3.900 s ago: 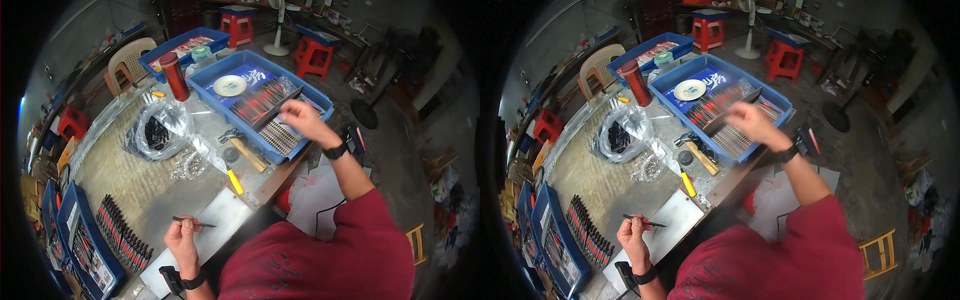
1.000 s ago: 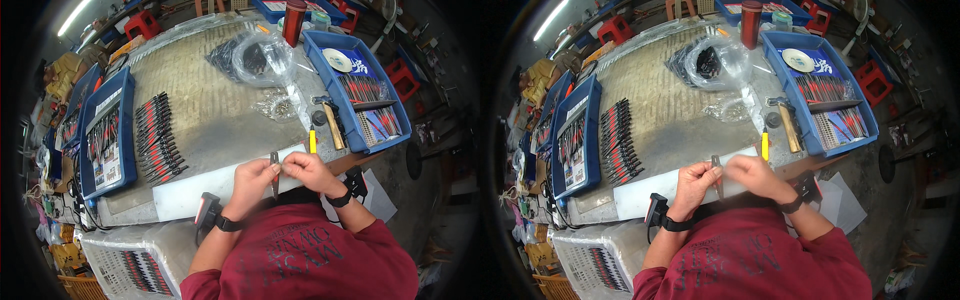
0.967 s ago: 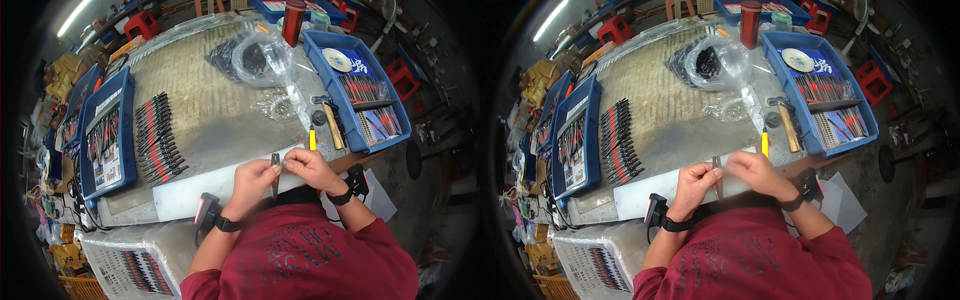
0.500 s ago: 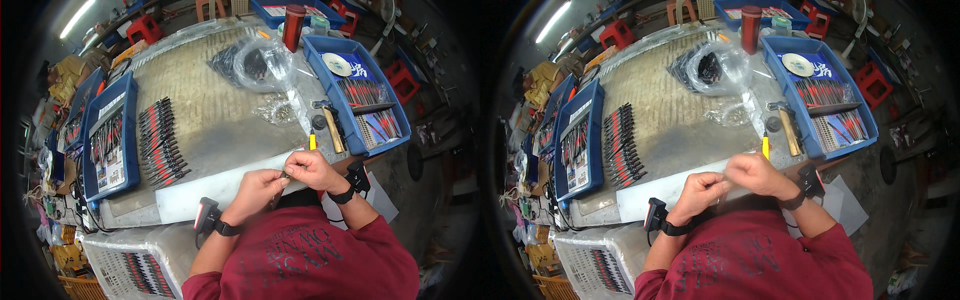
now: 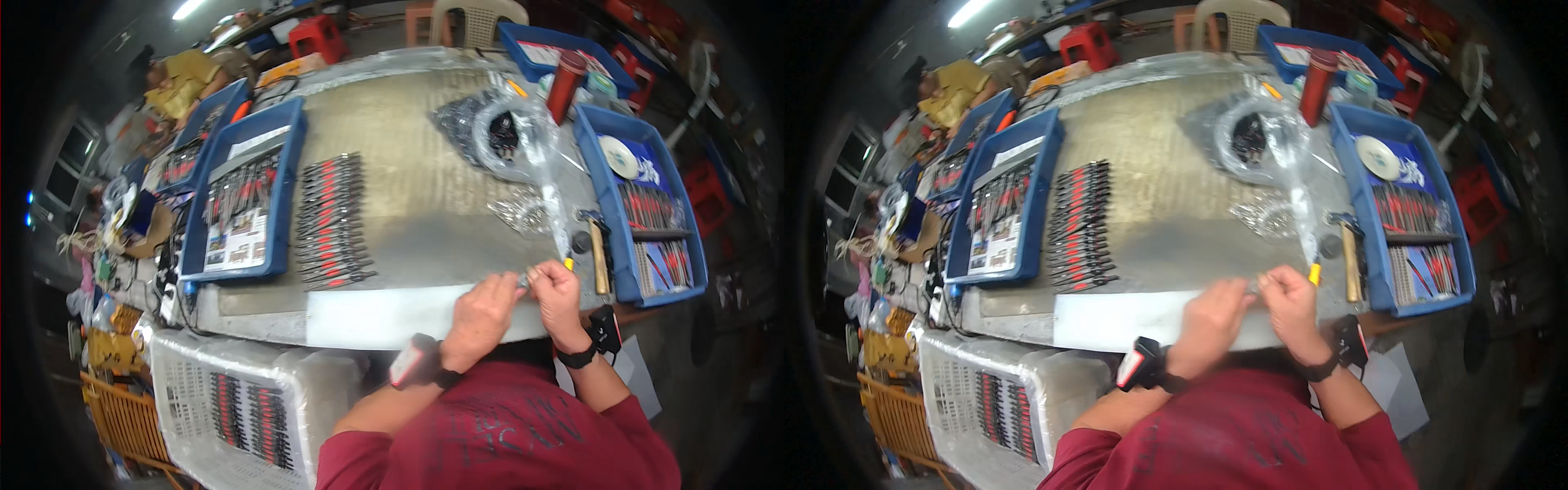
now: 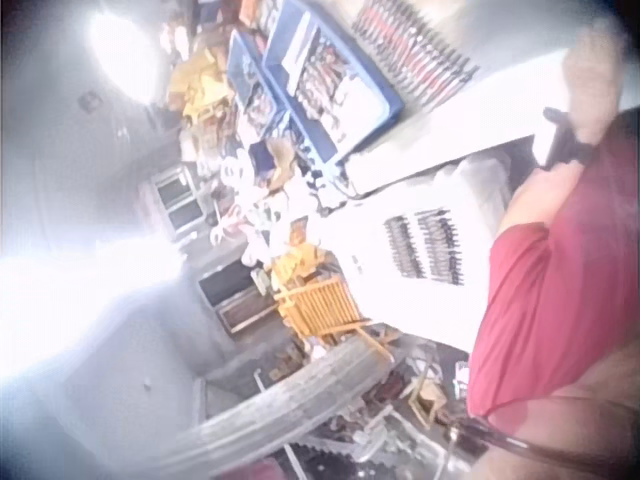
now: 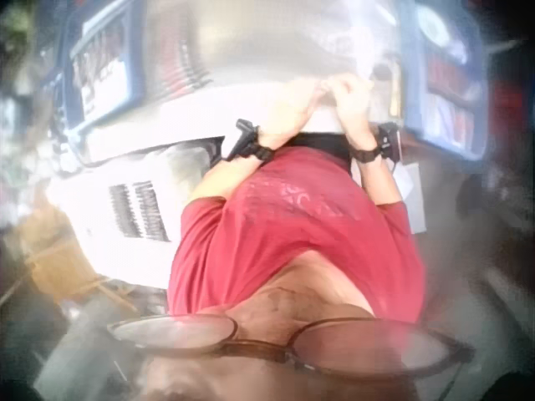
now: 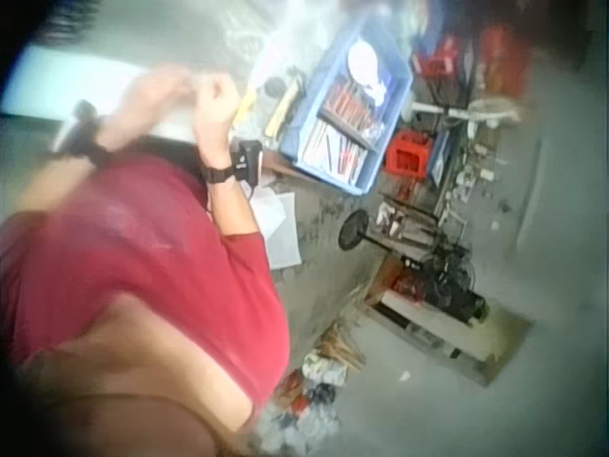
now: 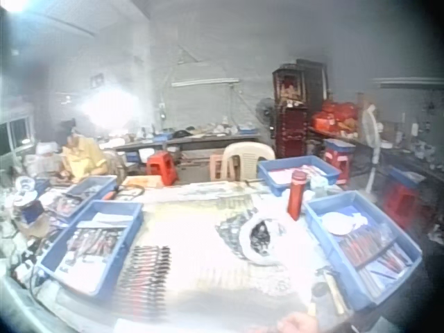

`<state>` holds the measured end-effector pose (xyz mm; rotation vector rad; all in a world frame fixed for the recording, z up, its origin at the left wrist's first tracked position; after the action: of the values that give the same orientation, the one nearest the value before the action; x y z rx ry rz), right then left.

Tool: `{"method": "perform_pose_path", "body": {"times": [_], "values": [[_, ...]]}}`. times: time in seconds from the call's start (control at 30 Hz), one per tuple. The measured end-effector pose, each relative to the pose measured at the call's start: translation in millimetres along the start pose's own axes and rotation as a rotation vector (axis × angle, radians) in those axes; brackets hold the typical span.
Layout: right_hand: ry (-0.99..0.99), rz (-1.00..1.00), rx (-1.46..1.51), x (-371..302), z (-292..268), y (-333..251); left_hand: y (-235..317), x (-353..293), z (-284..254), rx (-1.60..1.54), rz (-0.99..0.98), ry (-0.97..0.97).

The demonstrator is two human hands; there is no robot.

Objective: The person repeatedly picks small metal components from a plastic bag and inserts them into black cylindrical parts on a white work surface. They place each assembled unit into a blue tray. Another person briefly shows a phone screen to the camera wearer before walking away.

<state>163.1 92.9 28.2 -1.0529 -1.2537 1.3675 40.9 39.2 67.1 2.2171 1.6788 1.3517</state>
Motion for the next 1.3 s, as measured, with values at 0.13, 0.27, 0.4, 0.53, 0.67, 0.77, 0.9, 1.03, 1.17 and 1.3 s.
{"method": "perform_pose_path", "body": {"times": [0.13, 0.27, 0.4, 0.53, 0.67, 0.77, 0.9, 1.03, 1.17, 1.3], "values": [[0.021, 0.034, -0.033, 3, 1, 3, -5, 0, 1, 0.099, 0.009, -0.06], [0.012, 0.033, -0.058, 7, 1, 4, -13, 6, -5, 0.012, 0.044, -0.041], [-0.003, 0.031, -0.069, 10, 1, 6, -23, 5, -1, -0.128, -0.01, -0.115], [-0.023, 0.027, -0.096, 10, 3, 8, -31, 1, 5, -0.256, -0.068, -0.114], [-0.062, 0.027, -0.102, 12, 5, 7, -31, -3, 6, -0.207, -0.091, -0.105], [-0.076, 0.044, -0.118, 15, 6, 7, -29, -2, 5, -0.177, -0.072, -0.1], [-0.174, 0.078, -0.289, 24, 9, 0, -29, 1, -2, -0.104, -0.006, -0.04], [-0.263, -0.148, -0.741, 40, 14, -28, -42, -4, 1, 0.009, -0.011, -0.105], [-0.153, -0.431, -0.88, 81, 0, -75, -54, -7, 10, 0.104, -0.008, -0.23], [-0.066, -0.524, -0.877, 136, -8, -96, -56, -2, 13, 0.047, -0.062, -0.237]]}}
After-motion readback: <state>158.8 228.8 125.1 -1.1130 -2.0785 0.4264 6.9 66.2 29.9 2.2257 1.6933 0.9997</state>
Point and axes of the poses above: each hand's wrist, its own x-axis towards the middle knuckle, its own z-axis out of the palm, y = z × x, the point moved 7 cm from there along x, towards the middle knuckle
